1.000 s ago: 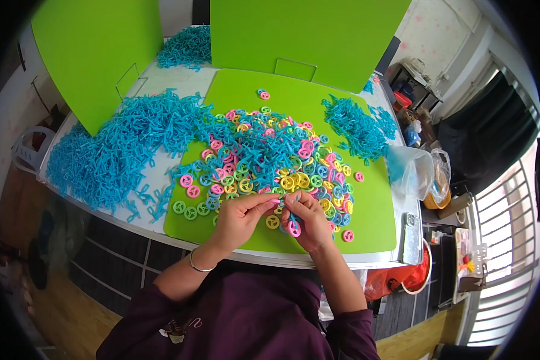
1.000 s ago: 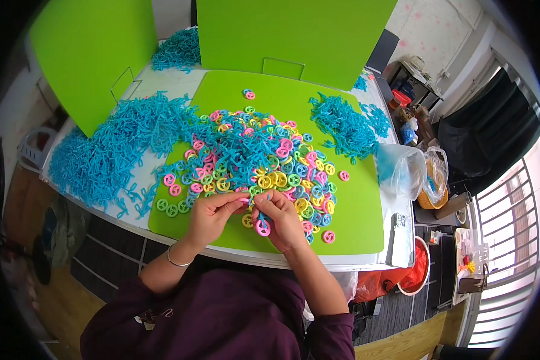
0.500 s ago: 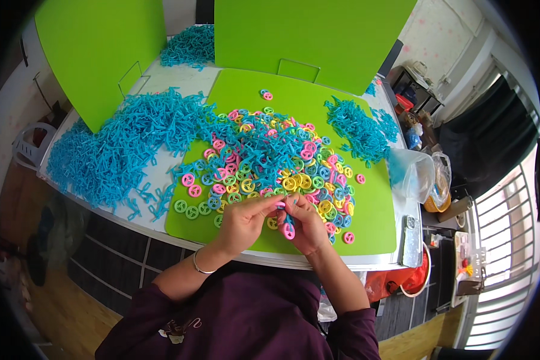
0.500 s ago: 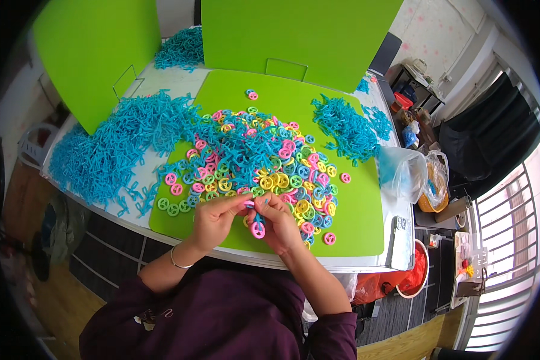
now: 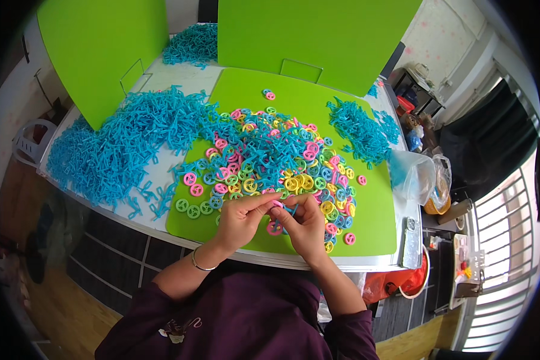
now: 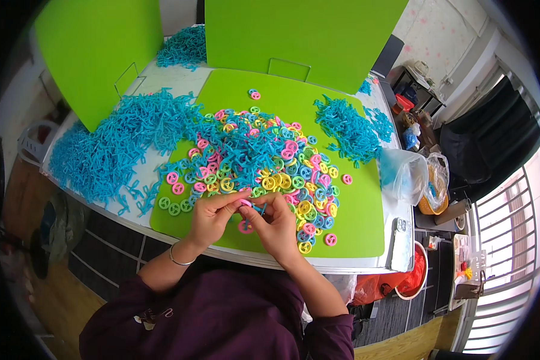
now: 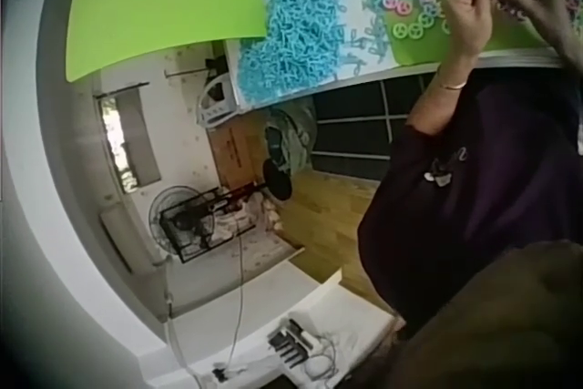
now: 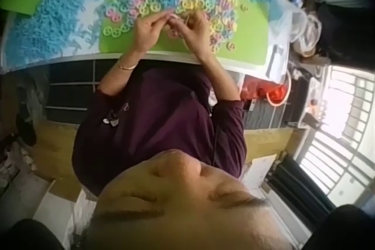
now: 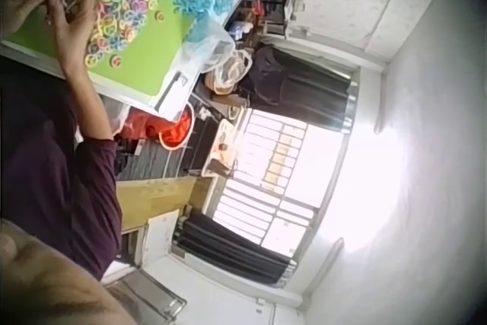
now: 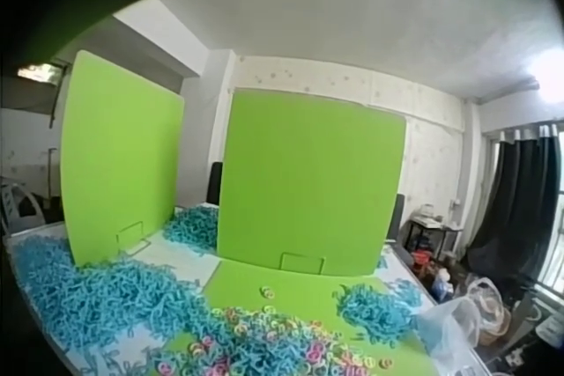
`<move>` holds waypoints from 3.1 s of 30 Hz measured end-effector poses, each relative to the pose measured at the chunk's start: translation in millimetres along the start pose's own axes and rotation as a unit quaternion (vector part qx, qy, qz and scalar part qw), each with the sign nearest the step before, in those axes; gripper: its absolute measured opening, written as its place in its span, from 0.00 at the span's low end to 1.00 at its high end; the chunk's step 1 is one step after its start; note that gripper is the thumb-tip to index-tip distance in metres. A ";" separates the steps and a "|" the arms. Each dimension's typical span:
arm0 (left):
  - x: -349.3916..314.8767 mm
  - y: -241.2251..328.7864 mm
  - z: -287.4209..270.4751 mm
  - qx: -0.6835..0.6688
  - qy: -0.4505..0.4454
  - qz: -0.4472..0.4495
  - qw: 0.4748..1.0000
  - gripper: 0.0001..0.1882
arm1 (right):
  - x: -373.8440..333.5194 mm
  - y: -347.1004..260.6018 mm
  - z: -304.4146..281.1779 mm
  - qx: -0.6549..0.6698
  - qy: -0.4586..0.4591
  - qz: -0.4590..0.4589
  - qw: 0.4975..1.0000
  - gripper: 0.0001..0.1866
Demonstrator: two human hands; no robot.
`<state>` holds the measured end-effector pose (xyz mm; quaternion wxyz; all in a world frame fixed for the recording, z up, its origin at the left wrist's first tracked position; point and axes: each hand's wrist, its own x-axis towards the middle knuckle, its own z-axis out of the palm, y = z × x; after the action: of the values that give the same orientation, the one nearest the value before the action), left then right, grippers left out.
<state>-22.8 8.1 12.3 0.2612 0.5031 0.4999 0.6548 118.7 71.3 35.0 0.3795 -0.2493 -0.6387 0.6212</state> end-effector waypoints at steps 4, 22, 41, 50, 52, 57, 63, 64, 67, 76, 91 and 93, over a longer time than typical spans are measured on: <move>0.7 4.9 0.7 0.008 -0.013 0.029 0.999 0.10 | 5.1 6.2 -9.2 0.011 -0.028 0.018 0.999 0.12; 0.3 6.8 6.4 -0.213 -0.051 -0.028 0.975 0.22 | -2.9 10.0 -8.8 -0.324 0.056 -0.217 0.919 0.12; -4.9 0.4 -3.8 -0.206 -0.046 -0.009 0.977 0.31 | -5.0 -7.9 -14.1 -0.041 -0.076 -0.044 0.995 0.12; -0.2 -10.3 -9.9 -0.112 -0.117 0.057 0.985 0.25 | -4.1 5.0 -22.3 -0.177 -0.048 -0.131 0.974 0.08; -3.2 -1.4 -4.6 -0.108 -0.105 0.035 0.988 0.22 | -4.7 2.7 -18.4 -0.065 -0.011 -0.049 0.997 0.07; -0.8 8.2 -4.7 0.015 -0.085 0.086 0.993 0.15 | -0.3 1.2 -27.5 0.061 -0.058 0.002 0.996 0.09; -2.9 3.3 -2.4 -0.100 -0.050 -0.051 0.992 0.12 | 3.0 2.4 -30.4 0.151 -0.107 0.093 0.978 0.11; -2.9 4.5 -3.0 -0.074 -0.052 -0.046 0.995 0.11 | 3.9 2.9 -31.5 0.188 -0.102 0.125 0.969 0.12; -3.1 2.0 -2.7 -0.046 -0.048 -0.039 0.997 0.11 | 5.6 5.5 -32.7 0.195 -0.095 0.144 0.966 0.12; -2.6 6.5 -2.4 0.044 -0.016 0.036 0.998 0.08 | 4.5 -5.2 -30.5 0.019 -0.101 0.093 0.990 0.19; 0.5 3.7 -3.4 -0.044 -0.059 0.006 0.997 0.10 | 0.5 6.1 -24.3 -0.048 -0.045 -0.031 0.997 0.09; 0.9 4.0 -5.1 -0.107 -0.072 -0.050 0.990 0.12 | 2.3 0.5 -23.9 -0.156 -0.043 -0.119 0.980 0.10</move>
<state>-27.2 5.4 16.3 0.3811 0.4930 0.4311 0.6526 136.3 87.7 33.5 0.3793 -0.2004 -0.7686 0.4747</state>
